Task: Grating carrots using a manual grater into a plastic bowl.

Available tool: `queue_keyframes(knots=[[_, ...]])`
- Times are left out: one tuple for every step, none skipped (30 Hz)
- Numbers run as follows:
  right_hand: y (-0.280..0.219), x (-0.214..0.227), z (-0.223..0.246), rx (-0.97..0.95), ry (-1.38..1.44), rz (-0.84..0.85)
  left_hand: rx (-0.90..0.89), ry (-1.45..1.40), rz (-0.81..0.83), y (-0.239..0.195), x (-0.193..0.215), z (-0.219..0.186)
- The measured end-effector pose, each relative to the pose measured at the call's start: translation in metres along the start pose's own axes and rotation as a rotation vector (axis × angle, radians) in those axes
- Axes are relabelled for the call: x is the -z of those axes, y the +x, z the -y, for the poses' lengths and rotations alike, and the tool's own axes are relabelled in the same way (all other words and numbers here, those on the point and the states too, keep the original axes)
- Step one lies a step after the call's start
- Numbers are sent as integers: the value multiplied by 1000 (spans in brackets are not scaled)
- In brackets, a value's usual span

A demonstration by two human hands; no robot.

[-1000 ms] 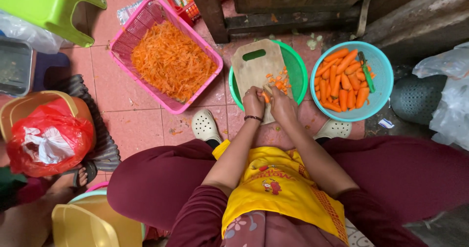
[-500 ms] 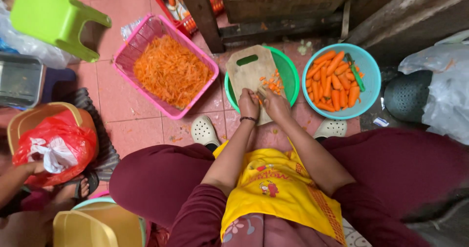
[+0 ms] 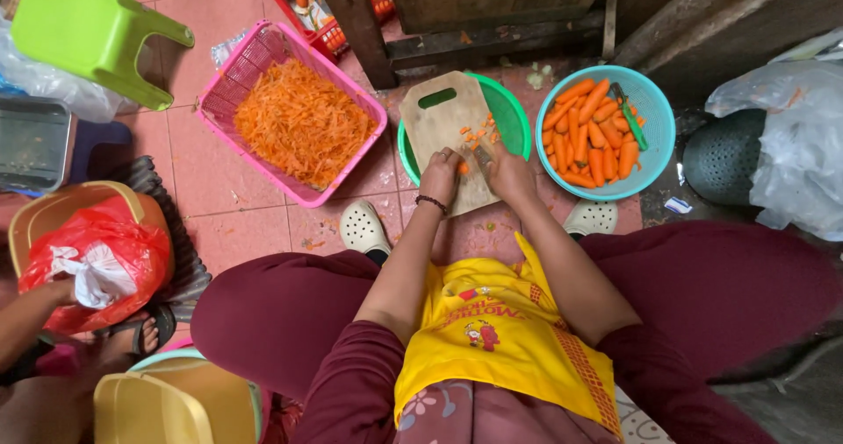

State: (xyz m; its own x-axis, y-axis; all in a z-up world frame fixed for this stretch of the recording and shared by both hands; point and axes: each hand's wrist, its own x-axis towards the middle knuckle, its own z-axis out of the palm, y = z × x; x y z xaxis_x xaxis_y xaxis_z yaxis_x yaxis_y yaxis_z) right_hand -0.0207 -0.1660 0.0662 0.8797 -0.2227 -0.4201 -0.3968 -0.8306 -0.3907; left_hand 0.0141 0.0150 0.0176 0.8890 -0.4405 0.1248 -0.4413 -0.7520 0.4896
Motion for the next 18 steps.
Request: queue_keyframes(knots=[[-2,0,4,5,0,1,3,2,-3,-1,-7,2],[-5,-1,7,11,2,4,68,-71,-12,-2,-13,4],[-7,-1,10,15,5,7,133,-147,-21,-3,-21,5],[-9,0,14,17,3,8,135,-147,-22,-3,-27,3],[-12,1,18,45,-5,1,193,-174,-16,-4,-34,1],[-15,1,21,72,-13,-6,250,-202,-10,-4,-42,-1],[-13,-2,19,71,-14,0,255,-202,-7,-5,-40,-4],[-11,-5,16,88,-24,-16,257,-222,-16,-5,-38,-8],[-8,-9,14,105,-34,-32,260,-242,-27,-5,-36,-11],[-7,-13,13,106,-35,-27,265,-242,-25,-7,-34,-13],[-4,-15,11,118,-49,-33,266,-237,-40,-6,-31,-14],[-1,-18,9,131,-64,-40,268,-232,-55,-6,-29,-16],[-2,-18,10,131,-64,-37,270,-232,-53,-6,-29,-18],[-3,-17,11,129,-60,-37,273,-235,-62,-6,-29,-19],[-3,-17,14,128,-55,-35,277,-236,-69,-6,-28,-19],[0,-22,15,128,-53,-31,281,-234,-66,-5,-27,-20],[2,-27,17,145,-61,-19,281,-229,-79,-5,-27,-21],[3,-33,18,162,-69,-7,281,-224,-92,-5,-27,-22]])
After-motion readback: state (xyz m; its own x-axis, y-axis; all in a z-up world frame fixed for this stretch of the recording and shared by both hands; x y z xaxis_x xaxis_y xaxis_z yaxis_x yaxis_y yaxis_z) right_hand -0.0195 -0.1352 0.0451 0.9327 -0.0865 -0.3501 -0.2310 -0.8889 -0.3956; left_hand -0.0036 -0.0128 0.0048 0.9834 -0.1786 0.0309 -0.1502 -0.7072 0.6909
